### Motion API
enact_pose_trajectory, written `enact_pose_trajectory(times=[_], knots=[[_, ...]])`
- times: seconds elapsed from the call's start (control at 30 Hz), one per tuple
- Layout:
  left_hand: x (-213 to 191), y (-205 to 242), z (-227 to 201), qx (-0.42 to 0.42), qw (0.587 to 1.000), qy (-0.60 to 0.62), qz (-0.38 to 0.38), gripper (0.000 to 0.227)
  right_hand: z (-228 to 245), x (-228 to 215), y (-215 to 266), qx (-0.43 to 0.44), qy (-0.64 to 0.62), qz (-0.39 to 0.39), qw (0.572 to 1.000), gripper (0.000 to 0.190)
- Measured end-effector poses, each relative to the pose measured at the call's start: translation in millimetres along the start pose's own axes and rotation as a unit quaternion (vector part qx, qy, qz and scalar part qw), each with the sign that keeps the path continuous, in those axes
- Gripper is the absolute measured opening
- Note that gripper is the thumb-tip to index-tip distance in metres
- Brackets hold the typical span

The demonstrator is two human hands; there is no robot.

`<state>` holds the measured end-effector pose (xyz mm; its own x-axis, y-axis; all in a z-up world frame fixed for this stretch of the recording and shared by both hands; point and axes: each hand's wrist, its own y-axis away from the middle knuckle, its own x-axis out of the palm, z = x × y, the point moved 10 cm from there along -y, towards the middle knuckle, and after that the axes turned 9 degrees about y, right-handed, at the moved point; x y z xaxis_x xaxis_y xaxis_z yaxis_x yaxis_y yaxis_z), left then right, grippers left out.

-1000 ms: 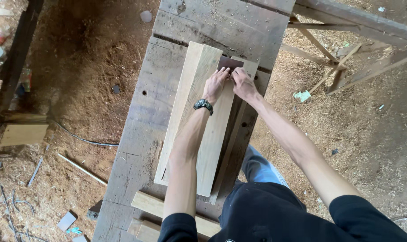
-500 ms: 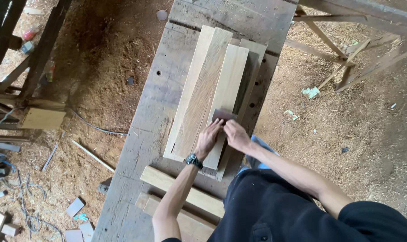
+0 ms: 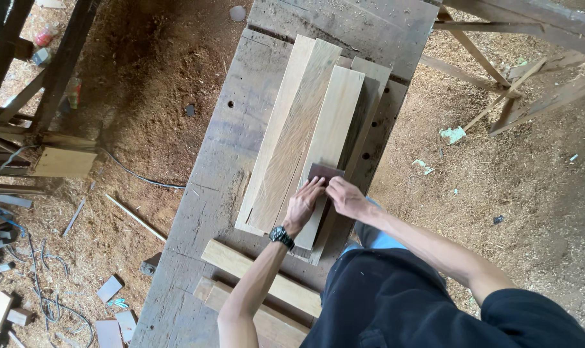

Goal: The person sands the surface of wood planks by hand using sandpaper.

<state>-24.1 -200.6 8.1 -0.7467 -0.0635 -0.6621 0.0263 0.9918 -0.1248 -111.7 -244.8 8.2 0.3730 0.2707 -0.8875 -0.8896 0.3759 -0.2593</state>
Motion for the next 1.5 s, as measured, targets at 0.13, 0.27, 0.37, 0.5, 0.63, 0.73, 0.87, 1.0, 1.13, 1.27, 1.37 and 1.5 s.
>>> enact_pose_trajectory(times=[0.13, 0.27, 0.37, 0.5, 0.63, 0.73, 0.87, 1.0, 1.13, 1.27, 1.37, 1.5], knots=[[5, -71, 28, 0.015, 1.0, 0.01, 0.003, 0.031, -68, 2, -28, 0.043, 0.034, -0.005, 0.999, 0.026], [14, -157, 65, 0.039, 0.998, -0.041, 0.023, 0.037, -141, 8, -58, 0.062, 0.096, -0.013, 0.993, 0.029], [29, -225, 97, 0.02, 0.997, -0.063, 0.025, 0.049, -213, 8, -82, 0.115, 0.07, -0.029, 0.99, 0.029], [42, -289, 121, 0.012, 0.998, -0.065, 0.013, 0.047, -271, 0, -116, 0.105, 0.12, -0.04, 0.986, 0.028], [36, -292, 111, 0.035, 0.998, -0.033, -0.044, 0.038, -268, -13, -115, 0.154, 0.072, -0.063, 0.983, 0.025], [39, -279, 97, 0.04, 0.997, -0.037, -0.047, 0.035, -250, -16, -106, 0.182, 0.087, -0.068, 0.977, 0.026], [45, -219, 79, 0.024, 1.0, -0.012, 0.007, 0.036, -195, -11, -70, 0.173, 0.071, -0.054, 0.981, 0.026], [42, -133, 46, 0.045, 0.999, -0.007, -0.001, 0.039, -116, -3, -26, 0.154, 0.088, -0.056, 0.982, 0.03], [31, -37, 18, 0.023, 0.999, 0.027, 0.006, 0.036, -35, 14, 15, 0.132, 0.059, -0.025, 0.989, 0.025], [23, 37, -8, -0.004, 0.999, 0.031, 0.033, 0.034, 37, 29, 50, 0.082, 0.045, 0.044, 0.995, 0.026], [17, 55, -18, -0.013, 0.998, 0.022, 0.053, 0.032, 55, 22, 56, 0.059, 0.016, 0.017, 0.998, 0.032], [13, 38, -19, -0.009, 0.998, 0.03, 0.047, 0.033, 37, 21, 47, 0.083, -0.013, 0.05, 0.995, 0.036]])
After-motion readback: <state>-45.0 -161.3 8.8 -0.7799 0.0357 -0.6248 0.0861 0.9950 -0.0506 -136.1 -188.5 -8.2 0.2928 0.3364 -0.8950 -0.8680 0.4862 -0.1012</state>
